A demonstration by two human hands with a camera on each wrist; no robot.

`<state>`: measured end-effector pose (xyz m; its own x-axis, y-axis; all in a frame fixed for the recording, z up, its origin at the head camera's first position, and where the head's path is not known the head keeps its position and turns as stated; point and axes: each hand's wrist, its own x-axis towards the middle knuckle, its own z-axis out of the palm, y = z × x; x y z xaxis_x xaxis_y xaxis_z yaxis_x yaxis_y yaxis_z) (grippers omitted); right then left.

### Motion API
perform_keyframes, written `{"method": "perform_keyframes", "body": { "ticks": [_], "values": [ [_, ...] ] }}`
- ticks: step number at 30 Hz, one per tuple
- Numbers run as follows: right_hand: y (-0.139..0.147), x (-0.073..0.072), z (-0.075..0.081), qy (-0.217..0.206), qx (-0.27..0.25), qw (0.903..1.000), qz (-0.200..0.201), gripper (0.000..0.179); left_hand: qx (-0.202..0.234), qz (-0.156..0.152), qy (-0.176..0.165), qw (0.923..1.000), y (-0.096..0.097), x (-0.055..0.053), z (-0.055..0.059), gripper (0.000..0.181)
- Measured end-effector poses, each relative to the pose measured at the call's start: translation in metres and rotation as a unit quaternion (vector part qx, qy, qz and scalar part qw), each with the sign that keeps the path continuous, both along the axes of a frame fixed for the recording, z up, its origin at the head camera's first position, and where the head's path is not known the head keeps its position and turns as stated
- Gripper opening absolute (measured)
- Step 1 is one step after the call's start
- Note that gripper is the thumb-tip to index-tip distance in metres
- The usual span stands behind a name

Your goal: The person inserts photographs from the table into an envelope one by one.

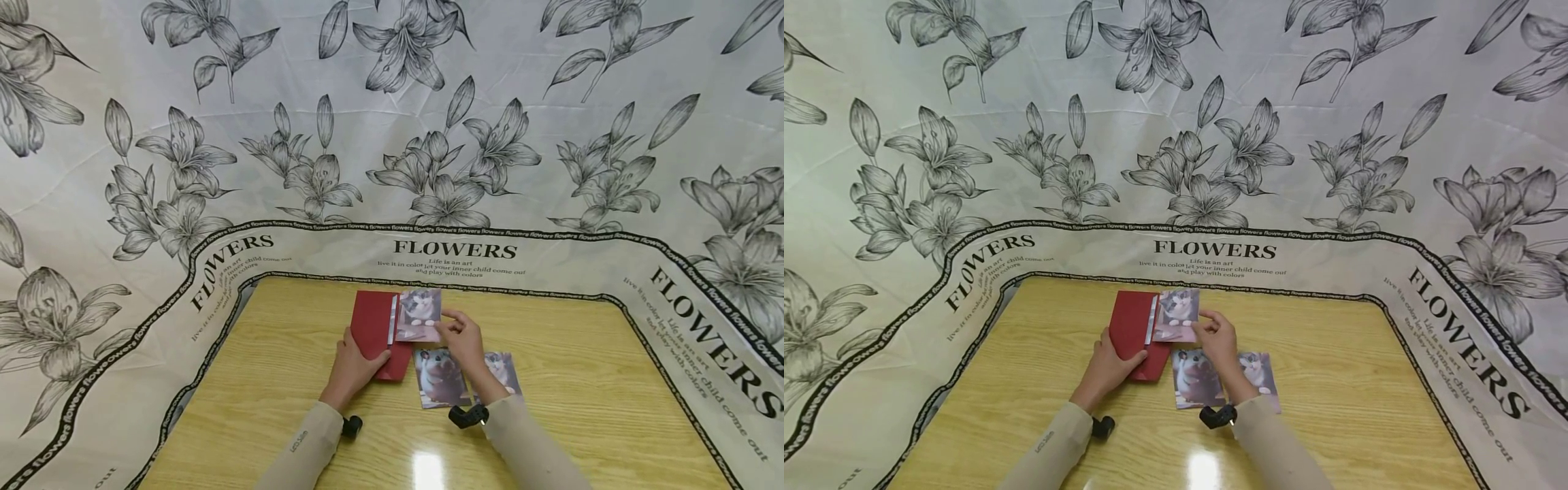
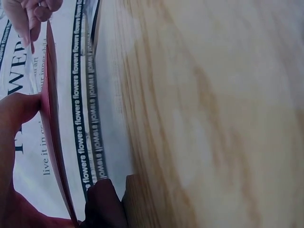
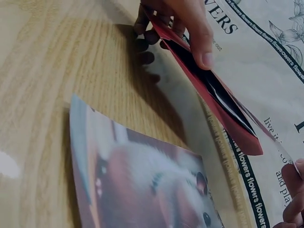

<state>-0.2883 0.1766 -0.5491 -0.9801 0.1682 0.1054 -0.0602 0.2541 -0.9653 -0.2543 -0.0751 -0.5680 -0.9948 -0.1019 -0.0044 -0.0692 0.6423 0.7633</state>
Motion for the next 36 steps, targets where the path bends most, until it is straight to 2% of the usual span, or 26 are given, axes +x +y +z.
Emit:
{"method": "perform_keyframes", "body": {
  "ticks": [10,17,27,36],
  "values": [
    [-0.009,0.003,-0.004,-0.011,0.015,0.9997,0.017,0.037,-0.006,0.003,0.0,1.0,0.0,0.001,-0.001,0.118],
    [-0.014,0.002,-0.006,-0.023,0.004,0.9995,0.022,0.038,-0.007,-0.004,0.005,1.0,-0.001,0.001,-0.001,0.118],
    [-0.026,-0.006,-0.012,0.0,-0.006,0.9999,0.01,0.036,-0.003,-0.006,0.0,1.0,-0.001,0.002,-0.001,0.12],
    [-0.041,-0.009,-0.016,0.009,0.023,0.9996,0.012,0.034,-0.01,-0.007,0.002,0.9999,-0.001,0.002,-0.001,0.118]
  ]
}}
